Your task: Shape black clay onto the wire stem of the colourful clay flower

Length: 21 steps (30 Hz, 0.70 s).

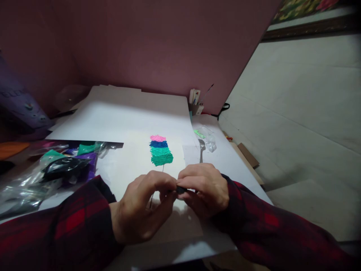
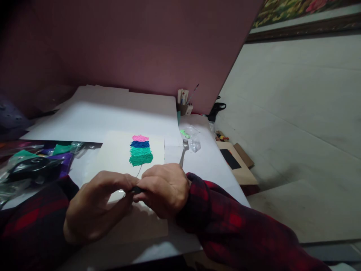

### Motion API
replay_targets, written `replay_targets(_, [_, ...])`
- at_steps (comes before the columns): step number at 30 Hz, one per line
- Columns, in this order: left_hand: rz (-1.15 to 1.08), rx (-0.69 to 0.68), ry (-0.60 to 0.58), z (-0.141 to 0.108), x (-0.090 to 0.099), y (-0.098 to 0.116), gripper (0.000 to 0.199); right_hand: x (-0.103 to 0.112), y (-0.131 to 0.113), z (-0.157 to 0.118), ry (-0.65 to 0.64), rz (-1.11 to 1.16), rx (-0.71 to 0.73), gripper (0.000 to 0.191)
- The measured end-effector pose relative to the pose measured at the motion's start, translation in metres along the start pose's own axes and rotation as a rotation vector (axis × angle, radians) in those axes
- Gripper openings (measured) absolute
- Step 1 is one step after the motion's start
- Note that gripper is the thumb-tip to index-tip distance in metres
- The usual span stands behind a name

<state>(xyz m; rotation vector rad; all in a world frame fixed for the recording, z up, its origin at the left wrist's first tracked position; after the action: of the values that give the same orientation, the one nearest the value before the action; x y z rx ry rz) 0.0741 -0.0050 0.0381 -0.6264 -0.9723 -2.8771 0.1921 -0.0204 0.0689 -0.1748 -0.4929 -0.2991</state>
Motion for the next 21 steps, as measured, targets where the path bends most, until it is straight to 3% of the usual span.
replay_targets(4, [0.150,-0.088,0.005,0.003,0.003,0.010,0.019,-0.001,0.006,-0.004,0.005,0.000,-0.095,0.006])
replay_targets(9, [0.255,-0.304,-0.349,0.005,-0.020,0.023,0.021,0.003,0.022,-0.012,0.125,0.159,-0.218,0.005])
replay_targets(14, [0.168,-0.338,-0.515,0.003,-0.030,0.023,0.022,0.007,0.031,-0.015,0.175,0.165,-0.254,0.009])
replay_targets(16, [0.195,-0.302,-0.509,0.006,-0.029,0.022,0.023,0.007,0.025,-0.012,0.163,0.136,-0.194,0.008])
replay_targets(21, [0.255,-0.218,-0.360,0.013,-0.018,0.016,0.024,0.005,0.013,-0.005,0.104,0.102,-0.104,0.007])
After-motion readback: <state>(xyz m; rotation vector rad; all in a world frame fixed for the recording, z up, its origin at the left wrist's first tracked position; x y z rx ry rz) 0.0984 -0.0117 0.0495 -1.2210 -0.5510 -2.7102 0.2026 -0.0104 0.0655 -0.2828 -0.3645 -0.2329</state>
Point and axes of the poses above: each hand's wrist, its own z-axis towards the middle knuckle, its own x-axis out of the back of the hand, y = z × x, the point moved 8 cm from there along z, towards the middle knuckle, and after that the axes turned 1 degree about y, right-handed, at the moved point
